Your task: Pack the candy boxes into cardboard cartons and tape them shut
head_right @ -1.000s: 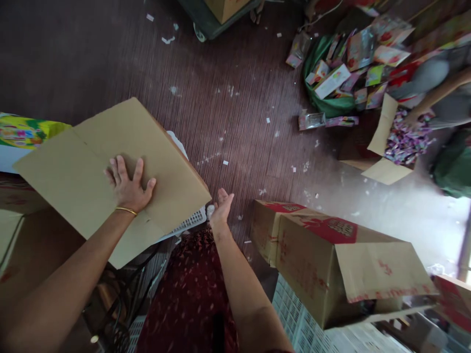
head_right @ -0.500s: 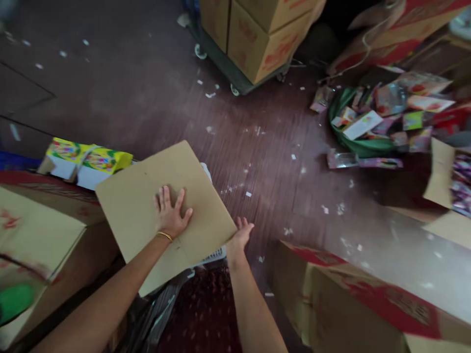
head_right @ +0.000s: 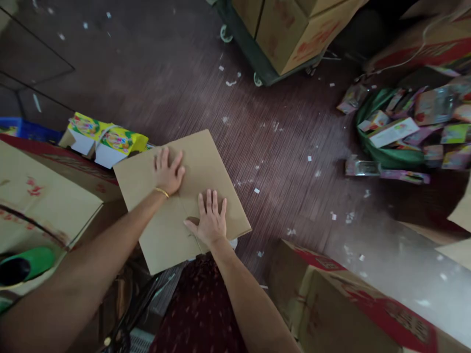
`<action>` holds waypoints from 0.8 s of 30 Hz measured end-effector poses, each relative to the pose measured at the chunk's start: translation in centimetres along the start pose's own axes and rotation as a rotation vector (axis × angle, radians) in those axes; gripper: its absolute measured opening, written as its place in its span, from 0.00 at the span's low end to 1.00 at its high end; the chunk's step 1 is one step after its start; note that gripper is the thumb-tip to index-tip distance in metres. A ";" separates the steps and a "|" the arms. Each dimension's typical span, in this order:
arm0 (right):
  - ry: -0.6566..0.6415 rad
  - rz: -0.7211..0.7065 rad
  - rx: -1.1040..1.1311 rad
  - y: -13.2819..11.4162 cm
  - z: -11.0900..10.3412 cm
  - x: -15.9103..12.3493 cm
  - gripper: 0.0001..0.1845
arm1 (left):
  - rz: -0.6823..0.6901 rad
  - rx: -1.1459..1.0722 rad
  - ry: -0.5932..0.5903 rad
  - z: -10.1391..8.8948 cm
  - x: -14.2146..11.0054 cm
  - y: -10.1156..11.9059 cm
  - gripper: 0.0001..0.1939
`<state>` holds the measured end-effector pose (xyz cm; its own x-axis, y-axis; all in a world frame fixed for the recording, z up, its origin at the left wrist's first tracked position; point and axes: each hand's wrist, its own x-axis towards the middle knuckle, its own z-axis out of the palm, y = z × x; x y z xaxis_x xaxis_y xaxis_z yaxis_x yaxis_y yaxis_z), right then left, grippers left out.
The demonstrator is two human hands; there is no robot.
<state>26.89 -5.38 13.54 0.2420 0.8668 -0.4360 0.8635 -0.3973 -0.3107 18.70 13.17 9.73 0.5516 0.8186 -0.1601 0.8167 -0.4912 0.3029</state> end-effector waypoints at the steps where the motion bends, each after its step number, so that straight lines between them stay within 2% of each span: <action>1: -0.009 0.001 0.003 0.1 0.0 0.0 0.51 | -0.031 0.015 -0.011 -0.4 1.5 -0.7 0.30; 4: -0.027 -0.015 0.025 0.3 0.1 0.1 0.46 | -0.089 0.022 -0.048 -1.0 4.5 -2.0 0.31; 7: -0.033 -0.033 0.028 0.2 0.3 0.2 0.44 | -0.138 0.017 -0.035 -0.8 5.4 -2.3 0.32; 11: -0.024 -0.042 0.019 -0.5 0.4 0.4 0.45 | -0.139 0.054 0.008 -0.2 5.4 -2.4 0.31; 17: 0.014 0.002 0.022 -1.7 1.0 0.6 0.53 | -0.148 0.084 0.015 -0.5 5.7 -2.7 0.30; 24: 0.033 0.030 -0.030 -2.0 1.4 0.8 0.54 | -0.112 0.082 0.027 0.0 4.2 -1.9 0.35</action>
<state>24.78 -4.32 12.63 0.2816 0.8645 -0.4164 0.8686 -0.4140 -0.2721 19.47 17.51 8.54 0.4519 0.8771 -0.1628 0.8849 -0.4176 0.2064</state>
